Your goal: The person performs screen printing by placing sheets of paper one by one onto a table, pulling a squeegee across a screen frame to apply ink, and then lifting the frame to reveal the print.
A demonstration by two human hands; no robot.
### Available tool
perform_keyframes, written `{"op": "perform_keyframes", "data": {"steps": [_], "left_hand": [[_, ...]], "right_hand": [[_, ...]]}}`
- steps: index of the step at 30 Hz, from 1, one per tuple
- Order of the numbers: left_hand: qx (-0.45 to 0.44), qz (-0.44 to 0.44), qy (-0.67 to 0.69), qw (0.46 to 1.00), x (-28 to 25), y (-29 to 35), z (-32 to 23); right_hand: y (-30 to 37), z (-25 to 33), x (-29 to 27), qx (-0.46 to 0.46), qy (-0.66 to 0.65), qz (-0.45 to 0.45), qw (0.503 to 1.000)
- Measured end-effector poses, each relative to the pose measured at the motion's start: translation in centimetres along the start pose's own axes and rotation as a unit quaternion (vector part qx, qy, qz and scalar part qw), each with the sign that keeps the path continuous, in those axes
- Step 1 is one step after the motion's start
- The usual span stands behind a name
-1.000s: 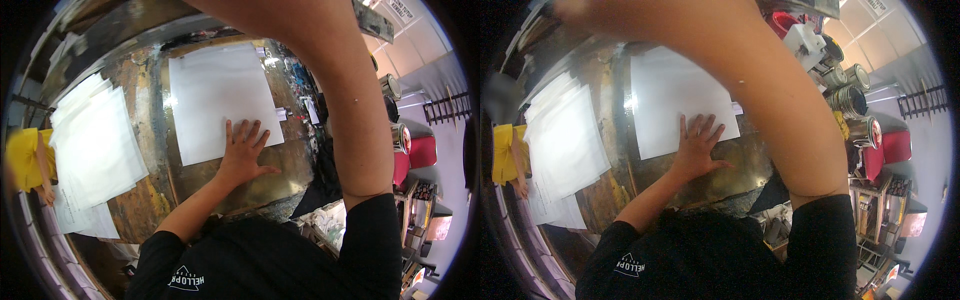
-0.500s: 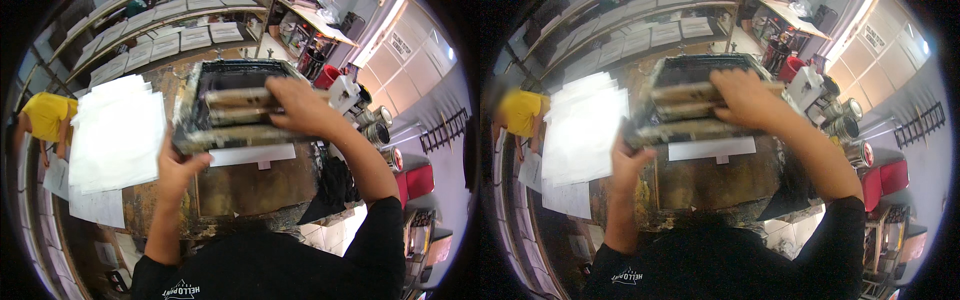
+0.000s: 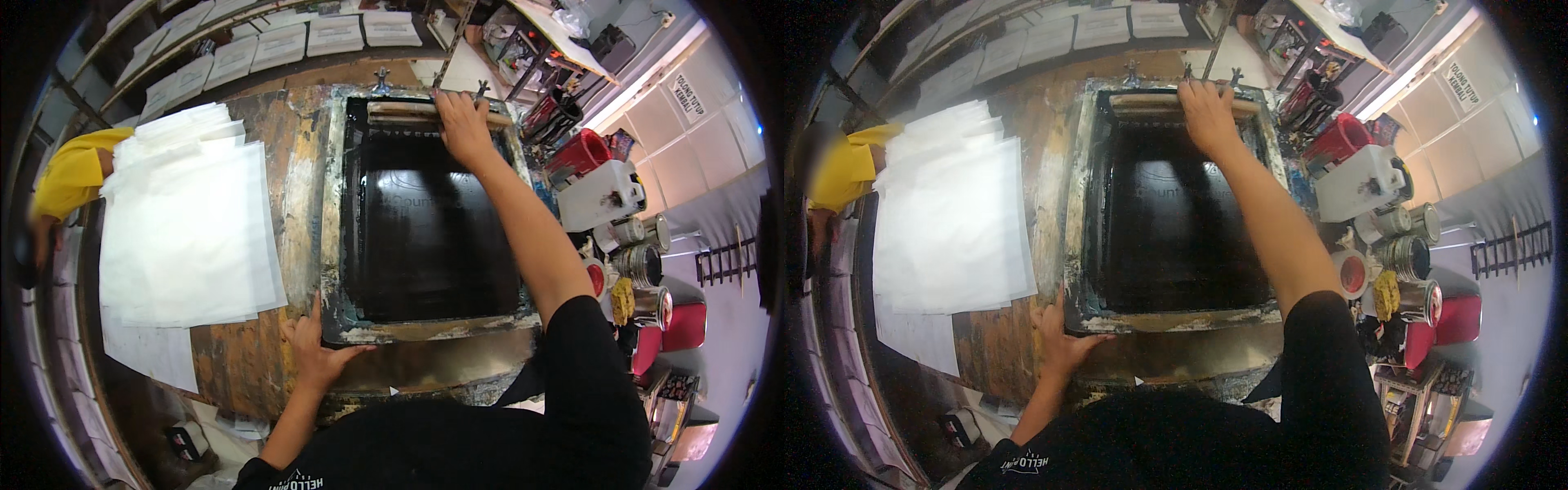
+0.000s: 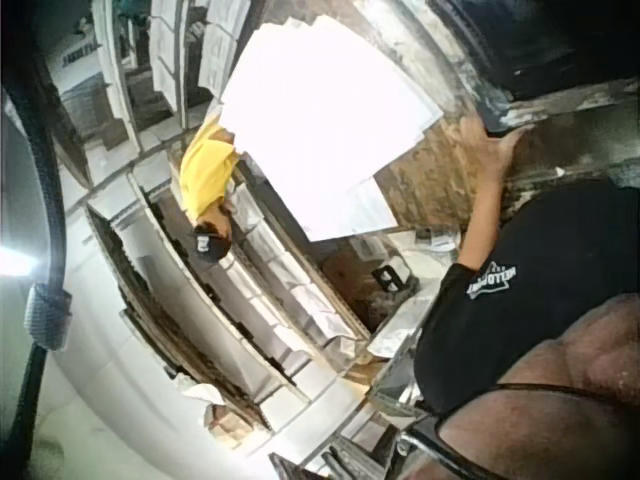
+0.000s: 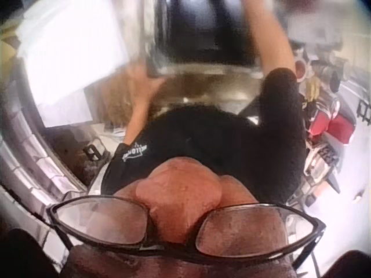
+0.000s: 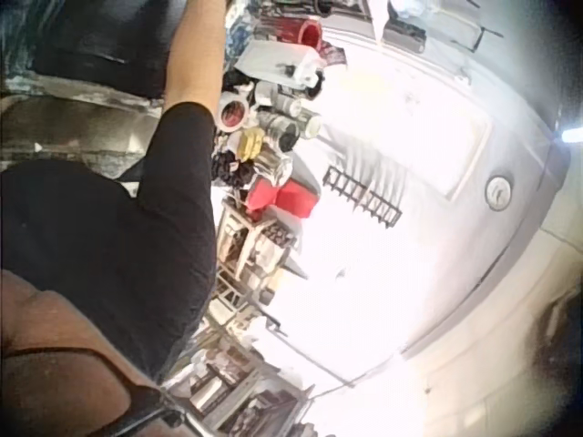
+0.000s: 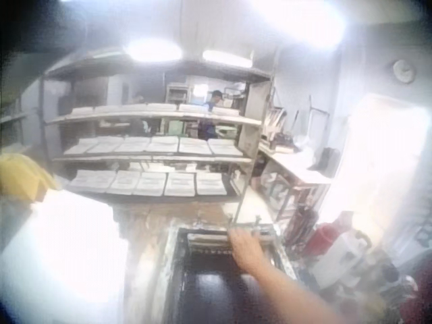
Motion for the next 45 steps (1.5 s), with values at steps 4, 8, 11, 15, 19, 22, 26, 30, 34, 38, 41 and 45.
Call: {"op": "perform_keyframes", "data": {"steps": [4, 8, 11, 15, 19, 22, 26, 30, 34, 38, 41, 45], "left_hand": [[0.003, -0.002, -0.003, 1.0, -0.2, -0.2, -0.3], [-0.005, -0.005, 0.003, 1.0, -0.6, -0.4, -0.4], [-0.008, 0.005, -0.059, 0.998, -0.5, -0.3, -0.4], [-0.02, 0.025, -0.095, 0.995, -0.1, -0.1, -0.2], [-0.013, 0.005, -0.099, 0.995, -0.2, -0.1, -0.4], [-0.035, 0.005, -0.086, 0.996, -0.2, -0.1, -0.2], [-0.006, -0.019, -0.09, 0.996, -0.4, 0.0, -0.6], [-0.028, -0.021, -0.066, 0.997, -0.2, 0.4, 0.0], [-0.03, -0.032, -0.067, 0.997, -0.5, 0.4, -0.2], [-0.128, 0.03, -0.039, 0.991, -0.7, -0.1, -0.9], [-0.15, -0.035, 0.288, 0.945, -2.4, -1.6, -3.7], [-0.076, -0.131, 0.408, 0.9, -5.6, -5.4, -6.6]], "right_hand": [[-0.9, 0.3, 3.0, -0.002, -0.01, 0.069, 0.998], [1.0, 1.3, 1.2, 0.022, -0.018, 0.069, 0.997], [2.8, 2.0, 0.5, 0.041, -0.025, 0.107, 0.993], [3.5, 3.6, -1.6, 0.035, 0.008, 0.067, 0.997], [5.4, 5.0, -3.9, 0.048, 0.009, 0.08, 0.996], [9.2, 7.0, -7.1, 0.049, -0.008, 0.099, 0.994], [15.1, 10.7, -14.0, 0.057, -0.05, 0.137, 0.988], [19.2, 14.1, -20.2, 0.067, -0.045, 0.197, 0.977], [19.0, 14.1, -21.5, 0.051, -0.066, 0.196, 0.977], [18.0, 13.3, -22.9, 0.065, -0.095, 0.199, 0.973], [16.5, 13.3, -27.2, 0.081, -0.109, 0.133, 0.982], [10.8, 10.9, -31.4, 0.081, -0.075, 0.04, 0.993]]}}
Point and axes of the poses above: each hand's wrist, its own y-axis away from the middle knuckle, its own x-axis out of the palm, z = x × y, the point moved 8 cm from there along -y, towards the middle knuckle, and after that the axes turned 6 degrees about -z, right-handed, at the moved point
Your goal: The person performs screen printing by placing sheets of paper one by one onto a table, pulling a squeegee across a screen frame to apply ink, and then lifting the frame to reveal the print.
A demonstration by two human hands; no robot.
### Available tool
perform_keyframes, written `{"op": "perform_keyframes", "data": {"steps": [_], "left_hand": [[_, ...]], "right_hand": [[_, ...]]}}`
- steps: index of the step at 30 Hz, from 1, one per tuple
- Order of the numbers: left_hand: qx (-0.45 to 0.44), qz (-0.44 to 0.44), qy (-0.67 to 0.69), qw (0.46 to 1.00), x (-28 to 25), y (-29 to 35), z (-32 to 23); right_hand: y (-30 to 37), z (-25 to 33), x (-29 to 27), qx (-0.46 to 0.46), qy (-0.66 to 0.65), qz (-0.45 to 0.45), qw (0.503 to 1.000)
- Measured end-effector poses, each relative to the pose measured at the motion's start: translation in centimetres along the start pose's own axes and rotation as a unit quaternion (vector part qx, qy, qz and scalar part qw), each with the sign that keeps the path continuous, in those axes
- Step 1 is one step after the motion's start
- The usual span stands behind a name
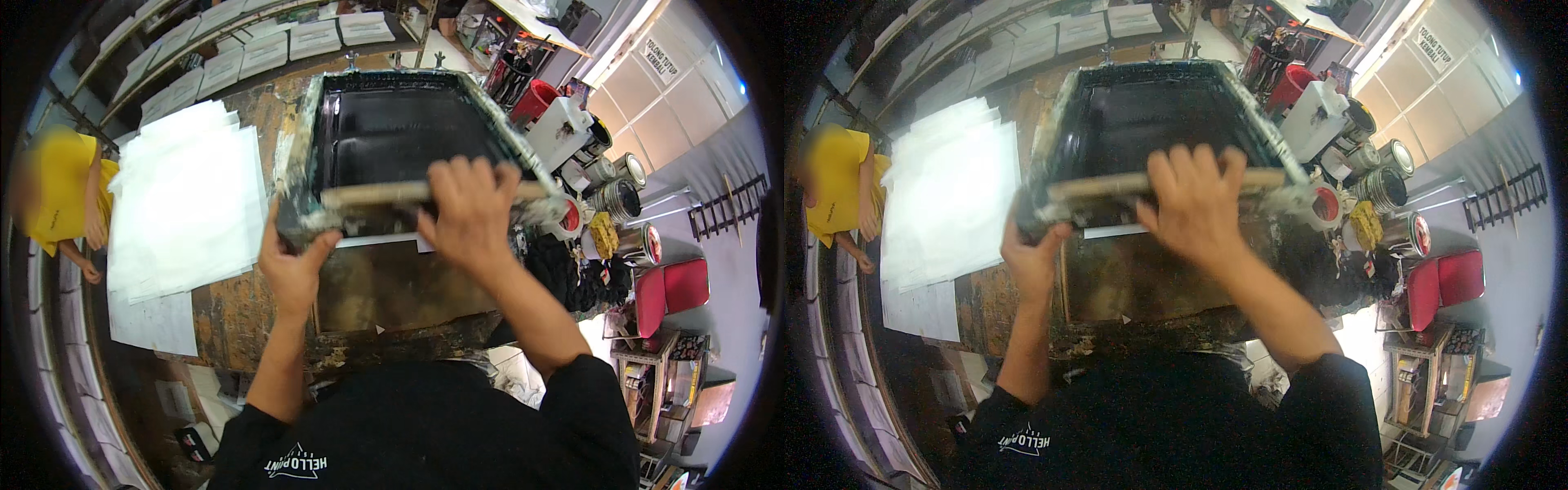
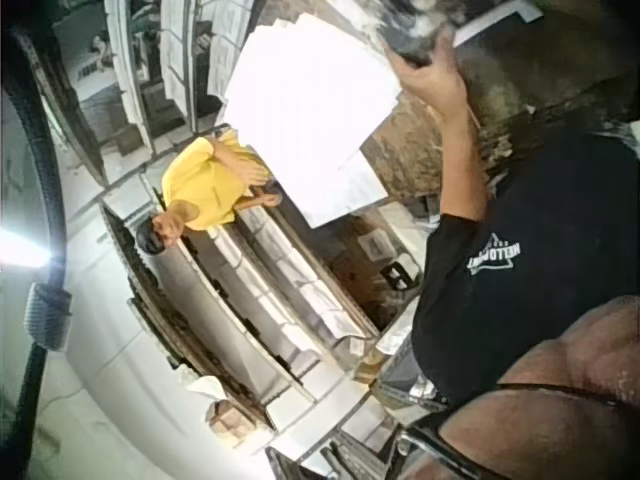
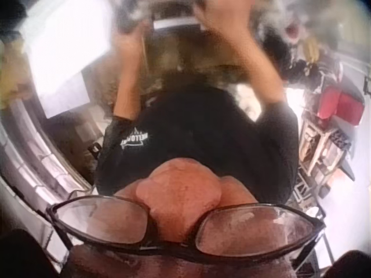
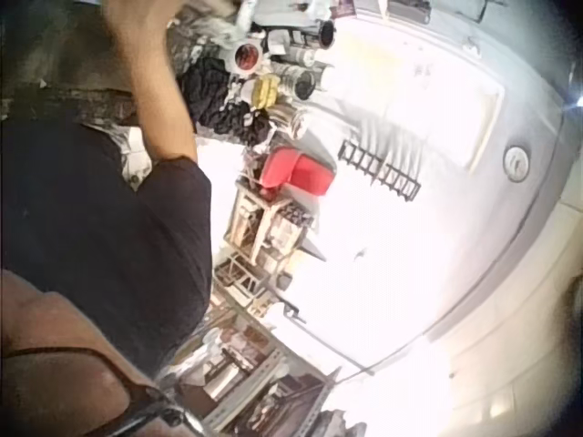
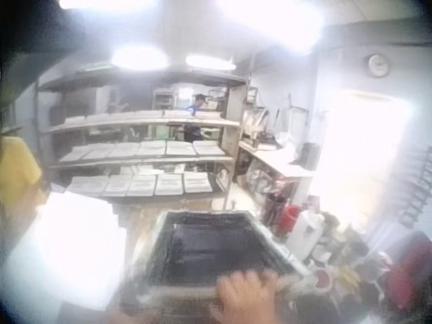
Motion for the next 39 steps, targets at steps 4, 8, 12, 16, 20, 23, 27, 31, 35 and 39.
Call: {"op": "perform_keyframes", "data": {"steps": [4, 8, 12, 16, 20, 23, 27, 31, 35, 39], "left_hand": [[0.197, -0.072, 0.14, 0.968, 0.5, -7.0, 0.2], [-0.027, -0.067, -0.131, 0.989, 3.7, -15.6, 12.0], [0.188, 0.062, -0.261, 0.945, 12.0, -21.0, 16.3], [0.323, 0.041, -0.45, 0.831, 15.8, -22.1, 17.2], [0.256, 0.035, -0.34, 0.904, 12.2, -20.7, 15.7], [0.052, -0.015, -0.331, 0.942, 3.9, -18.2, 15.6], [0.106, -0.18, -0.336, 0.918, -10.7, -12.1, 10.8], [0.006, -0.299, -0.421, 0.856, -25.8, -7.3, 10.3], [0.052, -0.359, -0.512, 0.779, -36.3, -7.1, 8.2], [0.041, -0.398, -0.583, 0.707, -39.6, -9.0, 5.1]], "right_hand": [[-7.6, -2.4, -3.3, -0.068, -0.016, -0.145, 0.987], [-13.9, -2.9, -5.8, -0.066, -0.005, -0.16, 0.985], [-17.9, -3.9, -7.1, -0.004, -0.033, -0.108, 0.994], [-19.7, -3.4, -7.6, -0.026, -0.061, -0.112, 0.992], [-20.8, -3.8, -7.9, 0.05, -0.118, -0.09, 0.988], [-20.9, -5.8, -6.4, 0.156, -0.145, -0.003, 0.977], [-19.9, -4.9, -6.3, -0.038, -0.03, -0.104, 0.993], [-17.7, -6.4, -4.2, -0.071, -0.055, -0.107, 0.99], [-16.5, -6.5, -4.6, -0.068, -0.04, -0.156, 0.985], [-15.8, -4.8, -5.3, -0.066, -0.043, -0.154, 0.985]]}}
Point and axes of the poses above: each hand's wrist, its own y-axis away from the middle knuckle, its own x-axis out of the palm, z = x × y, the point moved 8 cm from there along -y, towards the middle knuckle, and after that the axes turned 6 degrees about -z, right-handed, at the moved point
